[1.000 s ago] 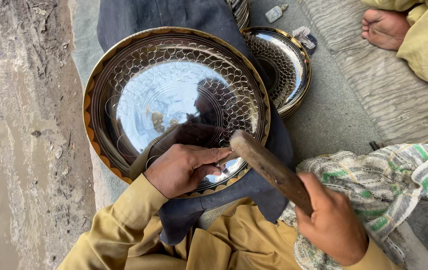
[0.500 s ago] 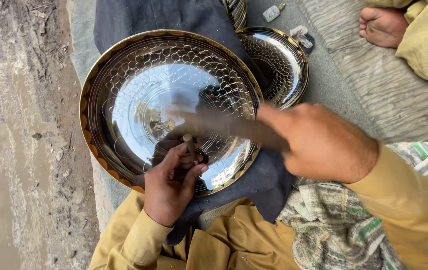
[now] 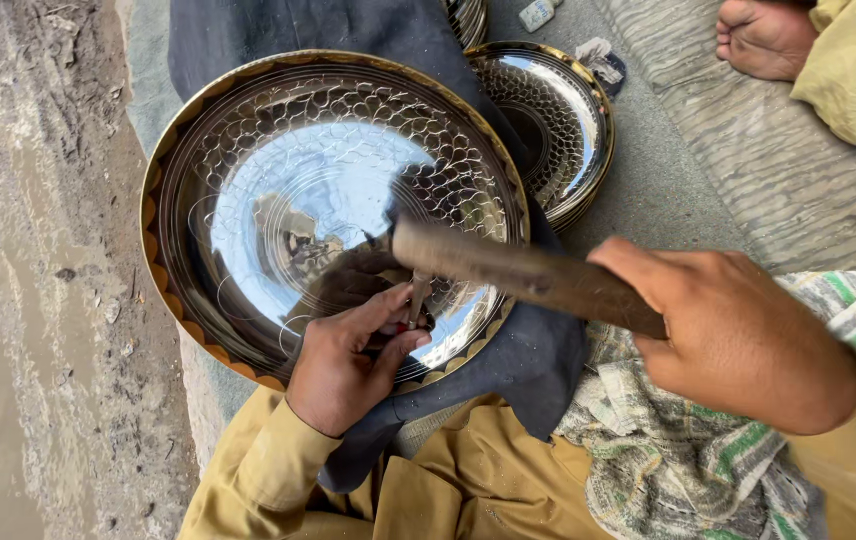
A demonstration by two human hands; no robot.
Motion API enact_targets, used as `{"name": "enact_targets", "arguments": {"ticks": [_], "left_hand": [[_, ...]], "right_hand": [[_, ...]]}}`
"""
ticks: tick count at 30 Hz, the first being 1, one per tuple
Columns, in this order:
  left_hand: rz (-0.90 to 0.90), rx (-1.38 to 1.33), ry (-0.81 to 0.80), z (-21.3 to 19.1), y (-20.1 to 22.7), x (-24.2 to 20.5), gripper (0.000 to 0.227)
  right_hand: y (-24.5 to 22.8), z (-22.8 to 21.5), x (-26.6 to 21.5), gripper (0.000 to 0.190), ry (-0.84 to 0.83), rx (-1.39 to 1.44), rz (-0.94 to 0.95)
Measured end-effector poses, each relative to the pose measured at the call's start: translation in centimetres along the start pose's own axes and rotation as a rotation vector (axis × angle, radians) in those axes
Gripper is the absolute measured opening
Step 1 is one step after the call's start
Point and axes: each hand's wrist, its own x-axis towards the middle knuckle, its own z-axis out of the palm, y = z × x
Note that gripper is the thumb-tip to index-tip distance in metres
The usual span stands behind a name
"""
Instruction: The person uses a hammer and a small metal punch to create a decorative pattern on a round metal plate. They repeatedly strike the punch against the plate's surface to form a textured design.
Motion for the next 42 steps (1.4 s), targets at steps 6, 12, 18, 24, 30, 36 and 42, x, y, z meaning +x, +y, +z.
{"name": "enact_targets", "arguments": {"ticks": [6,12,18,24,30,36,42], "left_hand": [[0.159,-0.006,-0.228,-1.0,-0.2,2.0,0.048],[0.331,0.039,-0.507,-1.4,-0.7,4.0,0.047],[0.530,0.048,-0.729,-0.9,-1.2,5.0,0.045],[0.435,0.367,-0.906,-0.7,-0.5,4.6,0.019],[0.330,-0.073,-0.579,-2.9,-0.9,4.5,0.049],[0.294,-0.010,-0.647,-2.0,-1.1,4.5,0.045],[0.336,0.025,-0.570,-2.2,-0.7,4.1,0.047]], "right_hand": [[0.2,6.3,-2.9,0.045,0.057,0.417,0.276],[-1.4,14.0,-5.7,0.046,0.478,0.509,0.312],[-0.7,19.7,-6.3,0.044,0.455,0.530,0.325],[-1.5,20.1,-5.7,0.052,0.761,0.030,0.003],[-0.8,16.7,-5.8,0.054,0.647,0.415,0.405],[-0.2,16.7,-6.0,0.052,0.790,0.287,0.181],[-0.1,16.9,-5.9,0.044,0.578,0.477,0.344]]}}
